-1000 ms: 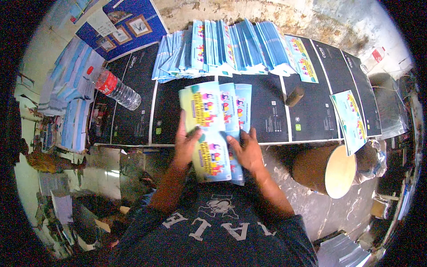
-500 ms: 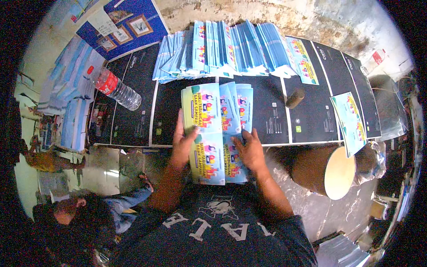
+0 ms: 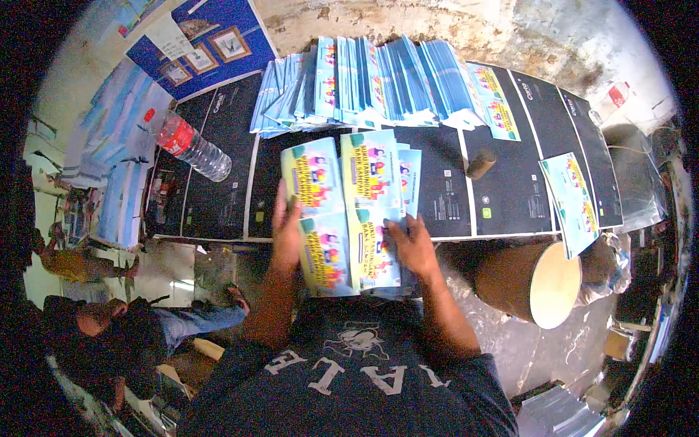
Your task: The person folds printed sheets into booklets, presses and creases the folds with a wooden block, and gathers and aligns the folded booklets by hand.
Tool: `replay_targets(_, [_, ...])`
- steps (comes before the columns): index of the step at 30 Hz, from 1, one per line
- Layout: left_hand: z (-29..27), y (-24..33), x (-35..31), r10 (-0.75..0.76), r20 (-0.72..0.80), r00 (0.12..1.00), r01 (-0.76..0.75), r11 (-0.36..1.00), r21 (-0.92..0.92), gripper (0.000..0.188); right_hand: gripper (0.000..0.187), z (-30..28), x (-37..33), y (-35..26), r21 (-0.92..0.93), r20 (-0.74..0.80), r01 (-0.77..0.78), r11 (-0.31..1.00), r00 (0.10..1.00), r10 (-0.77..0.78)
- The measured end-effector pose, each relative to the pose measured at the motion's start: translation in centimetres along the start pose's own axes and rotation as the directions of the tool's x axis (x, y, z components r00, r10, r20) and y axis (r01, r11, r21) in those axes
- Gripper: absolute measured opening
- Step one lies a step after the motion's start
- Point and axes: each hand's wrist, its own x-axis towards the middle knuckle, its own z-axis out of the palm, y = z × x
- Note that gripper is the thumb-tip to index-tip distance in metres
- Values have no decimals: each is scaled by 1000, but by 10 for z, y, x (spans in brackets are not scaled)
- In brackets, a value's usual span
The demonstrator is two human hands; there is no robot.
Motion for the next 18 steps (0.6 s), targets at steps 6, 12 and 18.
replay_targets(6, [-85, 5, 1, 1, 102, 995, 5, 998, -65, 79, 80, 22, -11, 22, -722, 102, 302, 622, 936, -336])
replay_targets(12, [-2, -59, -17, 17, 176, 984, -37, 993, 112, 89, 54, -5, -3, 26, -903, 342, 415, 115, 853, -394])
replay_targets(18, [10, -47, -27, 137, 115, 984, -166, 937, 308, 90, 56, 16, 12, 23, -173, 196, 314, 934, 940, -279])
